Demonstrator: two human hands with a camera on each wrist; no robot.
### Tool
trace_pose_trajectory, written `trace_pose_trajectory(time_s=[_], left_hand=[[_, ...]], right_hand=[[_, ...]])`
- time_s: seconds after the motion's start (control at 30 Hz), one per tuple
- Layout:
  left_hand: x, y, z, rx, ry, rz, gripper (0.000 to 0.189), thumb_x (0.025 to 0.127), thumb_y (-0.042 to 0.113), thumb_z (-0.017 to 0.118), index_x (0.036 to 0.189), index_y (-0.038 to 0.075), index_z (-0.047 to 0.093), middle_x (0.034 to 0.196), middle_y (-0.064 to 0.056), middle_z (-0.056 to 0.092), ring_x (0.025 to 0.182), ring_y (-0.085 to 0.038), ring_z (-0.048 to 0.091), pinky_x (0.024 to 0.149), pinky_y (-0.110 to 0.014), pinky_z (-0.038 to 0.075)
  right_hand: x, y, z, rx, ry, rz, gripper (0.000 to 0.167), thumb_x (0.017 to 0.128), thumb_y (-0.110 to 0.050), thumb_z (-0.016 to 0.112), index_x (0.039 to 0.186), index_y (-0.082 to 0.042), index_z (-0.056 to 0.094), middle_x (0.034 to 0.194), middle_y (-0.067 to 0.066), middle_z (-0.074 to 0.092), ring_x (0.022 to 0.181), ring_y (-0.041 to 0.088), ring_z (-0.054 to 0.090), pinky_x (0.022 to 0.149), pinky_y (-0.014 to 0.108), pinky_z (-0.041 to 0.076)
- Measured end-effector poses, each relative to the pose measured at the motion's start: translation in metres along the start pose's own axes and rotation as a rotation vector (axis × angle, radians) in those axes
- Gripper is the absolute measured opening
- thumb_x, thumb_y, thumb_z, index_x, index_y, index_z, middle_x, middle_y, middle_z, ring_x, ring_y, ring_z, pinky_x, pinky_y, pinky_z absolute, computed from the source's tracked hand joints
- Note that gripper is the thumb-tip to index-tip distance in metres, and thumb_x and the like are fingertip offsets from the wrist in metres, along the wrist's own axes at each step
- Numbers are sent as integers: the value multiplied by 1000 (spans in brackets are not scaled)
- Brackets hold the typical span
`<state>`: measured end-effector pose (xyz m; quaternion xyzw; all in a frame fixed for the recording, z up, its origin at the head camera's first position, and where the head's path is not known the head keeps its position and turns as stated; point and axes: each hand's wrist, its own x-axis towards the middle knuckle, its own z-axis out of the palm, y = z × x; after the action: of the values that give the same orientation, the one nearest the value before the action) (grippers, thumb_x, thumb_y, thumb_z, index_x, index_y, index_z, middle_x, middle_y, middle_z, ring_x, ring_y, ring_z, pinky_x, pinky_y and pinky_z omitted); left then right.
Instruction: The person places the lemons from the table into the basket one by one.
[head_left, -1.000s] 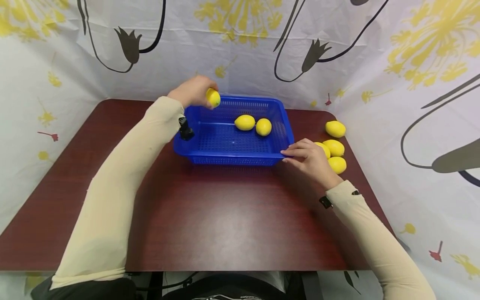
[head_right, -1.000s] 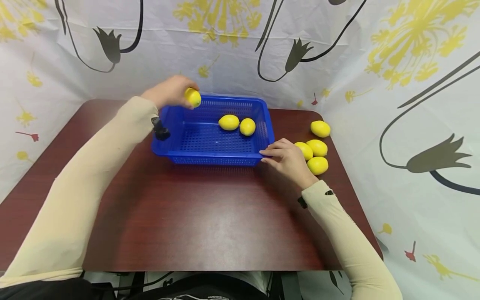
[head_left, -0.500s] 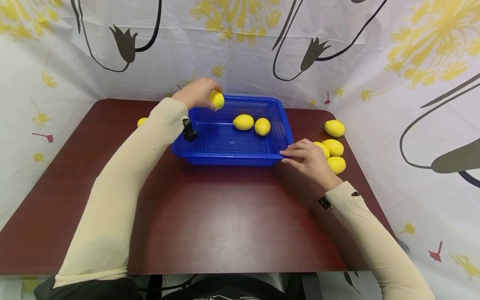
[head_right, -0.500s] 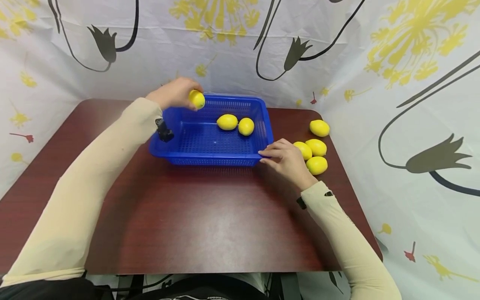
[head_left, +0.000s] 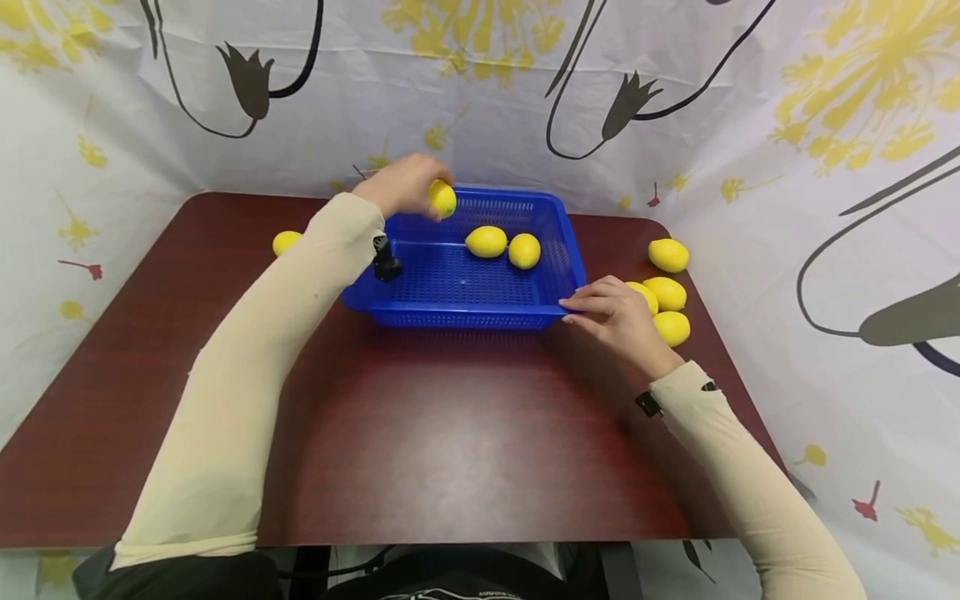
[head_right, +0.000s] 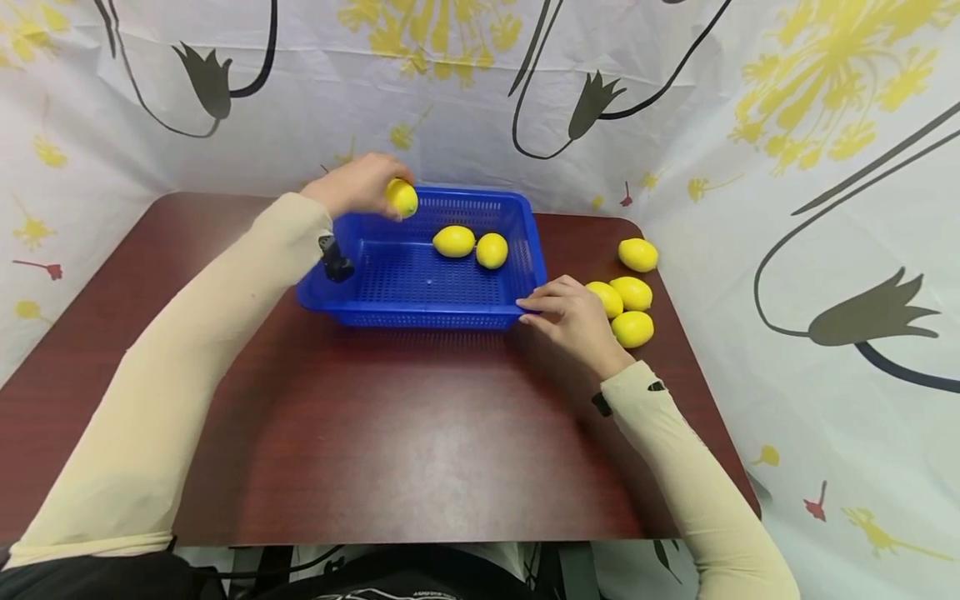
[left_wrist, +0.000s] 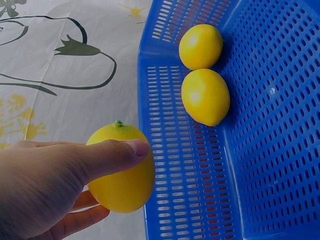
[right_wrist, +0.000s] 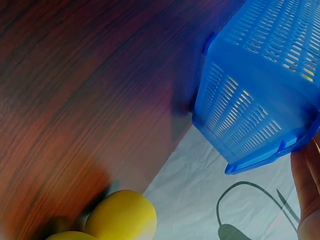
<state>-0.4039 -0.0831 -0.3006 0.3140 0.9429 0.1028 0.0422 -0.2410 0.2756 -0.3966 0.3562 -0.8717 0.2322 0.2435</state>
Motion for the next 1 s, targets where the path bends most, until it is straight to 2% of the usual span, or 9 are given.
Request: trace_pose_trajectory(time_s=[0.5, 0.77, 1.0], left_hand=[[5, 9, 2, 5, -28, -6, 62, 83, 24, 79, 137, 4, 56, 140, -18, 56, 130, -35, 51, 109, -49, 45], [7, 16, 4, -2, -12, -1, 61, 83, 22, 79, 136, 3, 57, 139, -18, 57, 128, -35, 52, 108, -48, 45], [9, 16, 6, -3, -16, -8, 60, 83, 22, 79, 136, 3, 57, 139, -18, 57, 128, -34, 52, 109, -47, 45]], right_hand=[[1, 0, -1, 4, 11, -10, 32, 69, -11, 89, 100, -13, 80, 95, 6, 76, 92, 21, 63, 82, 27, 52], [0, 0, -2, -8, 12, 0, 32, 70, -12, 89, 100, -14, 81, 95, 6, 76, 93, 21, 63, 82, 33, 53], [0, 0, -2, -5, 8, -1, 31, 69, -11, 89, 100, -13, 81, 94, 6, 76, 92, 21, 63, 82, 30, 53]])
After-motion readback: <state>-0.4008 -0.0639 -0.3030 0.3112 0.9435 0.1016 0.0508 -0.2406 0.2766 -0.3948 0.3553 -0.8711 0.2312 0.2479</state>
